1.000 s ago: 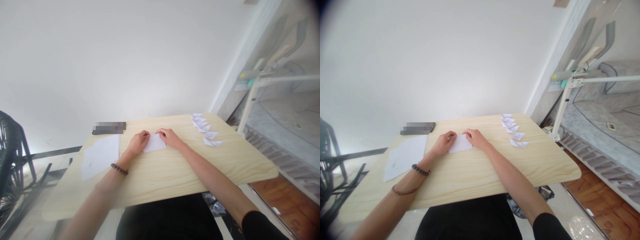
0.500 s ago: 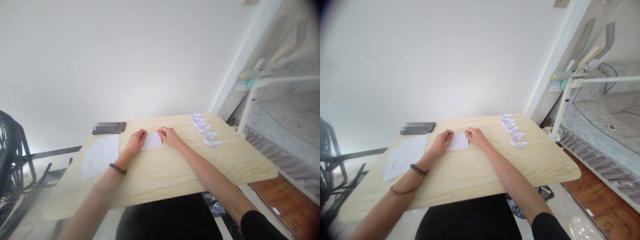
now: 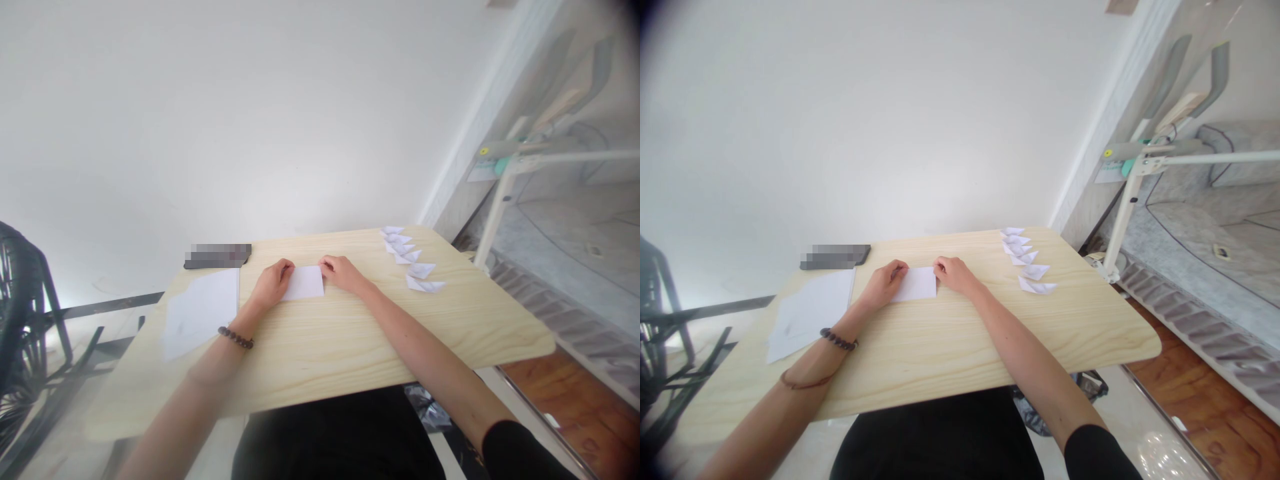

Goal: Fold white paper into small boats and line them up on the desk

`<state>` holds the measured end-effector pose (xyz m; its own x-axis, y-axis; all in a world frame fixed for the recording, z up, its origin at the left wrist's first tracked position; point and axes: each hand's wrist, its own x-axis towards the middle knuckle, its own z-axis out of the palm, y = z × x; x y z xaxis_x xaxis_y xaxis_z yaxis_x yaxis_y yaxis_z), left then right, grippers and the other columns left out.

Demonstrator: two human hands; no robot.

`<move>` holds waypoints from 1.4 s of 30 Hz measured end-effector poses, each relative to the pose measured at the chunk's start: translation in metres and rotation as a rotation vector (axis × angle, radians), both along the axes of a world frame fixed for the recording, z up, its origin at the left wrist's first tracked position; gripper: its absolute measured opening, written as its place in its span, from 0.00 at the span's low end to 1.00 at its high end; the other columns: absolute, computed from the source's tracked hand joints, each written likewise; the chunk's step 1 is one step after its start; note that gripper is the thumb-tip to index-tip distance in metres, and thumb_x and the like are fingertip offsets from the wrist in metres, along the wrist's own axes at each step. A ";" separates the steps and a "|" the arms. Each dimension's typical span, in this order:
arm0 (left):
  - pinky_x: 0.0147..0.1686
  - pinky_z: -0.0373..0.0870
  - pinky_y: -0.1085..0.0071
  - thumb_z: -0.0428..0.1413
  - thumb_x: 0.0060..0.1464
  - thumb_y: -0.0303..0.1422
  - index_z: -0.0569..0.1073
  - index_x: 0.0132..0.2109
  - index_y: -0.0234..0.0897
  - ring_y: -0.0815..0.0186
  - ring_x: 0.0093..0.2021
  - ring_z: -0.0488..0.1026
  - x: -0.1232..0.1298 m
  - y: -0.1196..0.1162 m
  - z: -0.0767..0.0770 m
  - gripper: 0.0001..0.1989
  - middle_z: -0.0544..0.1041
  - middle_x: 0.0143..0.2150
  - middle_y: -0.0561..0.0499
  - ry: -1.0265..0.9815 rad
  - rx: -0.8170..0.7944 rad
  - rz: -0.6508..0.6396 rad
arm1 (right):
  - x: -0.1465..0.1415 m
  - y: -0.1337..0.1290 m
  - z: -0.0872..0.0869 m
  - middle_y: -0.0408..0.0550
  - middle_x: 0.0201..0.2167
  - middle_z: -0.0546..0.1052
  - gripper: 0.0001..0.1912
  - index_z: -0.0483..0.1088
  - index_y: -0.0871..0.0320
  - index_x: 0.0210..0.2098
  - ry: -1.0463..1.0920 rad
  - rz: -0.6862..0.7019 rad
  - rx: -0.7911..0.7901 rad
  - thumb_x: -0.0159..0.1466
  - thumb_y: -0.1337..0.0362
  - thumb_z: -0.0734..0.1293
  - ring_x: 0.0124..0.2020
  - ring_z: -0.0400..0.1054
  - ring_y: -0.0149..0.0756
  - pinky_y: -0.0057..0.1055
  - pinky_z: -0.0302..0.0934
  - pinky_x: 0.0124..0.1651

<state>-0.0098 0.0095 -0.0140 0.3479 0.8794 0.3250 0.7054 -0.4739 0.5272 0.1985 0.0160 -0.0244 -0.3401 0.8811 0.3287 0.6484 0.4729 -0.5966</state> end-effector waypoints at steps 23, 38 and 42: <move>0.27 0.60 0.72 0.42 0.54 0.37 0.68 0.37 0.35 0.67 0.26 0.67 -0.001 -0.001 -0.001 0.14 0.73 0.30 0.49 -0.023 -0.019 0.013 | 0.001 -0.003 0.003 0.44 0.26 0.72 0.10 0.67 0.61 0.30 0.033 0.014 -0.032 0.58 0.67 0.55 0.26 0.61 0.26 0.22 0.51 0.30; 0.28 0.62 0.73 0.43 0.53 0.38 0.69 0.37 0.36 0.67 0.28 0.68 0.000 -0.004 0.003 0.14 0.75 0.34 0.49 -0.031 -0.032 0.001 | 0.000 -0.008 0.010 0.42 0.23 0.71 0.17 0.65 0.61 0.26 0.059 0.072 -0.058 0.61 0.56 0.53 0.25 0.60 0.26 0.22 0.50 0.30; 0.27 0.62 0.73 0.44 0.53 0.39 0.69 0.36 0.36 0.67 0.28 0.68 0.000 -0.005 0.004 0.14 0.74 0.34 0.49 -0.039 -0.044 -0.003 | 0.000 -0.009 0.010 0.42 0.22 0.69 0.20 0.65 0.61 0.25 0.048 0.081 -0.061 0.62 0.54 0.52 0.24 0.60 0.26 0.23 0.50 0.30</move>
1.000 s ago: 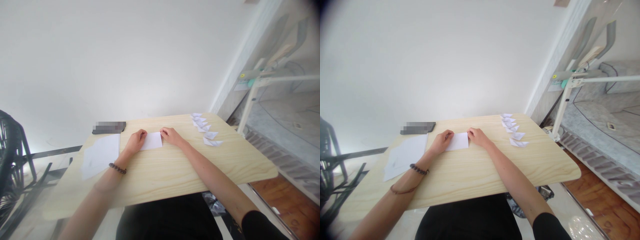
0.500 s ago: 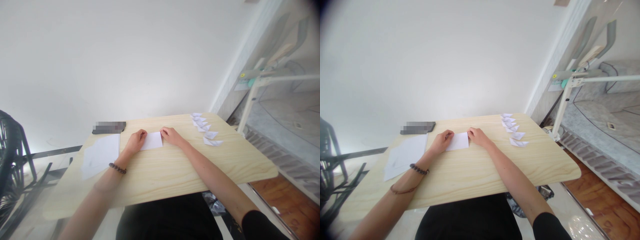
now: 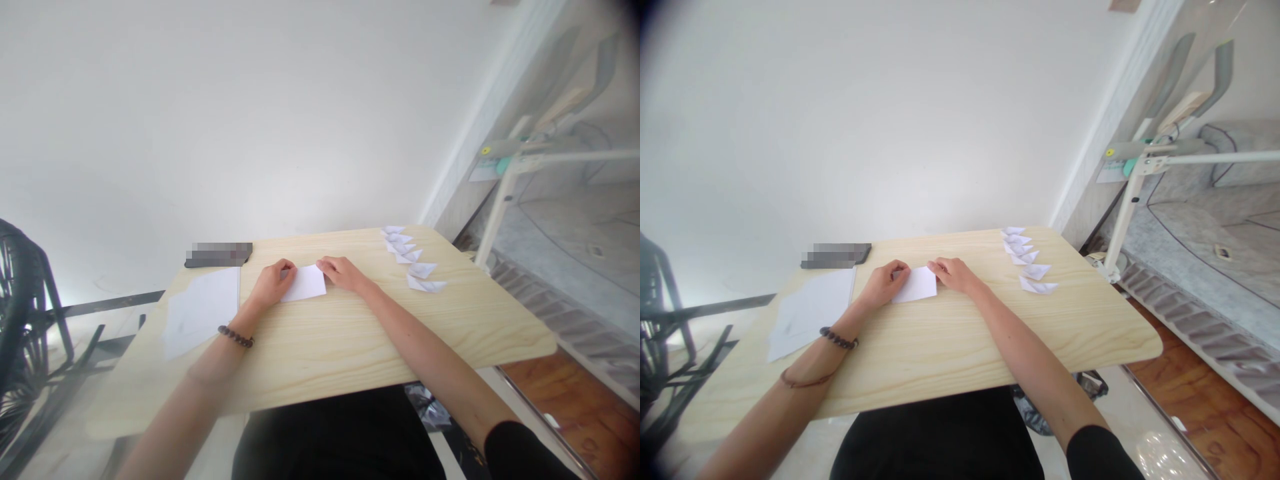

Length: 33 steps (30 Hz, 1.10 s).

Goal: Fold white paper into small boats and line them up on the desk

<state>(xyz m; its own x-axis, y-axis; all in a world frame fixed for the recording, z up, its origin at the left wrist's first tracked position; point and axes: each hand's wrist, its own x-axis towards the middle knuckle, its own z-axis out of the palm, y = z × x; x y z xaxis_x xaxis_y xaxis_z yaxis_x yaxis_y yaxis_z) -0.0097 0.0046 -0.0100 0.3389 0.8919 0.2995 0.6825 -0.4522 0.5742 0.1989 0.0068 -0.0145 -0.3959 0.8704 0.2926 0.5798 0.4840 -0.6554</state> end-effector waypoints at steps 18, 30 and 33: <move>0.27 0.62 0.74 0.46 0.51 0.39 0.70 0.42 0.37 0.69 0.27 0.67 0.001 -0.001 0.001 0.15 0.74 0.33 0.50 -0.010 -0.039 -0.054 | -0.002 0.005 -0.009 0.42 0.24 0.71 0.12 0.67 0.61 0.31 0.060 -0.085 0.031 0.57 0.58 0.59 0.24 0.61 0.25 0.22 0.52 0.29; 0.43 0.61 0.65 0.47 0.50 0.37 0.72 0.39 0.37 0.61 0.40 0.66 0.000 0.005 -0.005 0.14 0.72 0.38 0.47 0.077 0.056 -0.036 | -0.001 0.009 -0.013 0.42 0.24 0.70 0.11 0.68 0.61 0.33 0.116 -0.091 -0.013 0.54 0.61 0.61 0.23 0.60 0.25 0.22 0.54 0.28; 0.47 0.57 0.61 0.48 0.49 0.36 0.73 0.39 0.40 0.59 0.44 0.64 -0.001 0.007 -0.009 0.12 0.70 0.41 0.47 0.140 0.084 -0.006 | -0.002 0.008 -0.012 0.43 0.25 0.70 0.10 0.69 0.61 0.33 0.106 -0.072 0.017 0.55 0.62 0.60 0.23 0.60 0.25 0.22 0.54 0.29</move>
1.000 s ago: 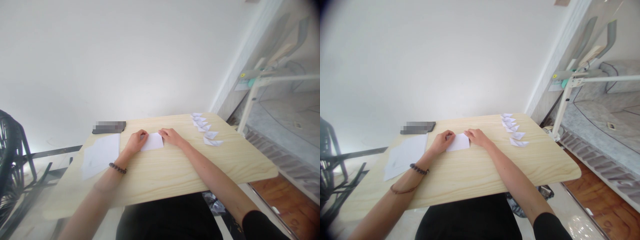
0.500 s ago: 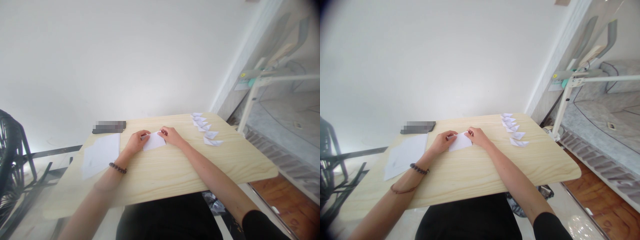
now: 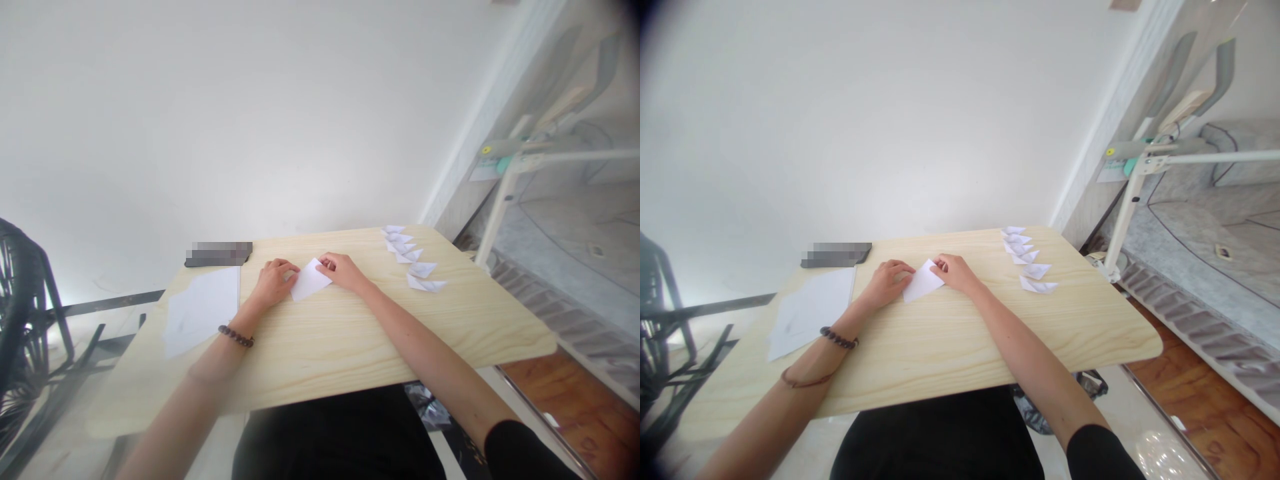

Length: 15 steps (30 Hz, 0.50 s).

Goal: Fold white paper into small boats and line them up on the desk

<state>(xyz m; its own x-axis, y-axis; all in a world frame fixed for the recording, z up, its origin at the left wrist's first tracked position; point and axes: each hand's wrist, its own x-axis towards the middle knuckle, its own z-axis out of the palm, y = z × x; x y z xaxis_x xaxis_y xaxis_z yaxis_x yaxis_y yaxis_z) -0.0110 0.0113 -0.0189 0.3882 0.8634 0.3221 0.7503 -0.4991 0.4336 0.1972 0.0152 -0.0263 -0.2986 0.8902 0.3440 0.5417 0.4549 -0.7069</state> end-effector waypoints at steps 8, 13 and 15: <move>0.48 0.57 0.61 0.47 0.51 0.36 0.72 0.42 0.43 0.60 0.45 0.62 -0.002 0.001 -0.002 0.13 0.68 0.43 0.48 0.025 -0.012 -0.022 | 0.001 0.000 0.002 0.42 0.27 0.72 0.08 0.70 0.59 0.33 -0.076 0.025 0.022 0.54 0.64 0.63 0.24 0.60 0.24 0.22 0.53 0.29; 0.49 0.55 0.59 0.47 0.52 0.38 0.72 0.43 0.46 0.58 0.48 0.60 -0.002 -0.001 -0.002 0.13 0.67 0.46 0.48 0.069 -0.021 -0.032 | 0.001 0.001 0.001 0.44 0.30 0.72 0.10 0.72 0.59 0.34 -0.066 0.055 0.061 0.54 0.63 0.63 0.25 0.61 0.24 0.23 0.54 0.31; 0.49 0.53 0.56 0.46 0.52 0.40 0.71 0.45 0.48 0.55 0.51 0.57 -0.001 -0.002 -0.002 0.14 0.65 0.48 0.48 0.091 -0.014 -0.006 | 0.001 0.000 0.000 0.45 0.31 0.72 0.12 0.72 0.59 0.36 -0.062 0.061 0.062 0.55 0.62 0.63 0.25 0.61 0.24 0.23 0.54 0.32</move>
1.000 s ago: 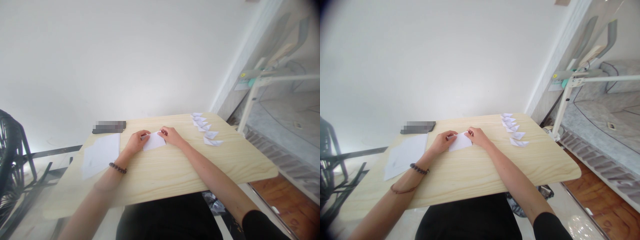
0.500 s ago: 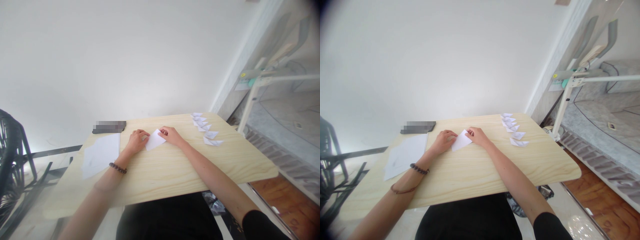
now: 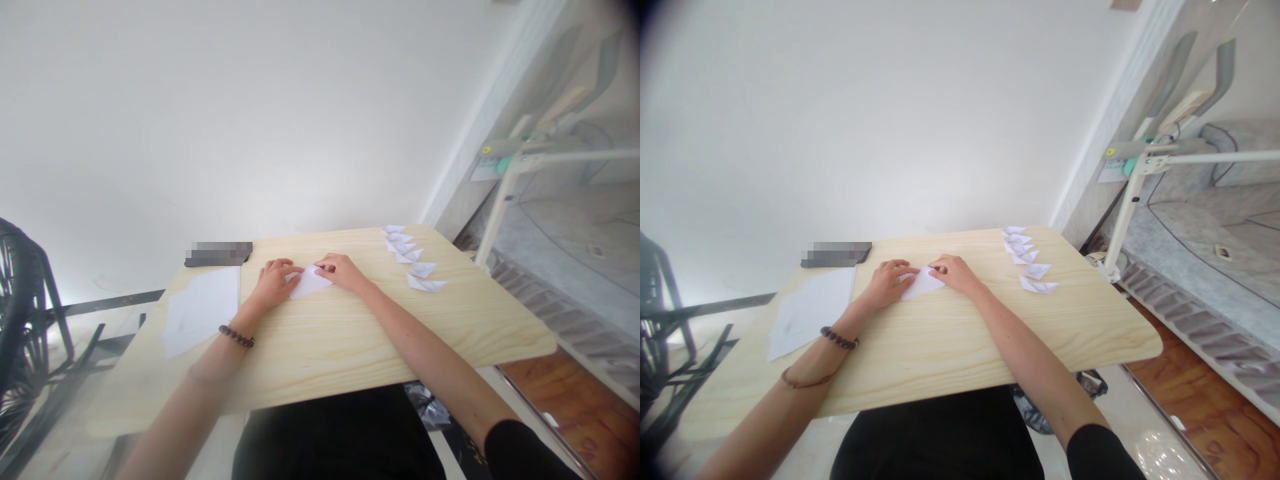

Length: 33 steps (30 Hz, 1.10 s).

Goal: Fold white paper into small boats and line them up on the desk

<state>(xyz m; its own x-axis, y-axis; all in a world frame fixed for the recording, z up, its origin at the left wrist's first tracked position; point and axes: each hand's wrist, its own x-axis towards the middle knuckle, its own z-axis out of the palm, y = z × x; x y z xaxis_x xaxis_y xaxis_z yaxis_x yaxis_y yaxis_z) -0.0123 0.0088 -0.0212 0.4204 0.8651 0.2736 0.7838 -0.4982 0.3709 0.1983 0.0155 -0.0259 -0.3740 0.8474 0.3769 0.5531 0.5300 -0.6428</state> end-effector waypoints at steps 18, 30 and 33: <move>0.49 0.52 0.53 0.41 0.55 0.44 0.66 0.50 0.54 0.54 0.54 0.54 -0.001 -0.001 -0.003 0.18 0.61 0.53 0.50 0.110 0.015 0.075 | 0.003 -0.003 -0.001 0.45 0.36 0.69 0.15 0.71 0.54 0.42 -0.008 0.127 -0.015 0.57 0.58 0.61 0.23 0.56 0.22 0.23 0.53 0.29; 0.49 0.54 0.54 0.42 0.54 0.44 0.65 0.51 0.49 0.54 0.53 0.54 -0.001 0.000 -0.004 0.19 0.61 0.53 0.48 0.117 0.011 0.094 | 0.004 -0.002 0.002 0.43 0.39 0.70 0.16 0.71 0.52 0.41 -0.041 0.172 -0.018 0.55 0.71 0.61 0.23 0.55 0.20 0.22 0.52 0.30; 0.49 0.54 0.54 0.42 0.54 0.44 0.64 0.52 0.49 0.54 0.53 0.55 -0.002 0.000 -0.004 0.19 0.61 0.53 0.48 0.125 0.016 0.089 | 0.005 -0.002 0.002 0.43 0.39 0.70 0.16 0.71 0.52 0.42 -0.051 0.175 -0.024 0.55 0.71 0.61 0.23 0.56 0.21 0.22 0.52 0.30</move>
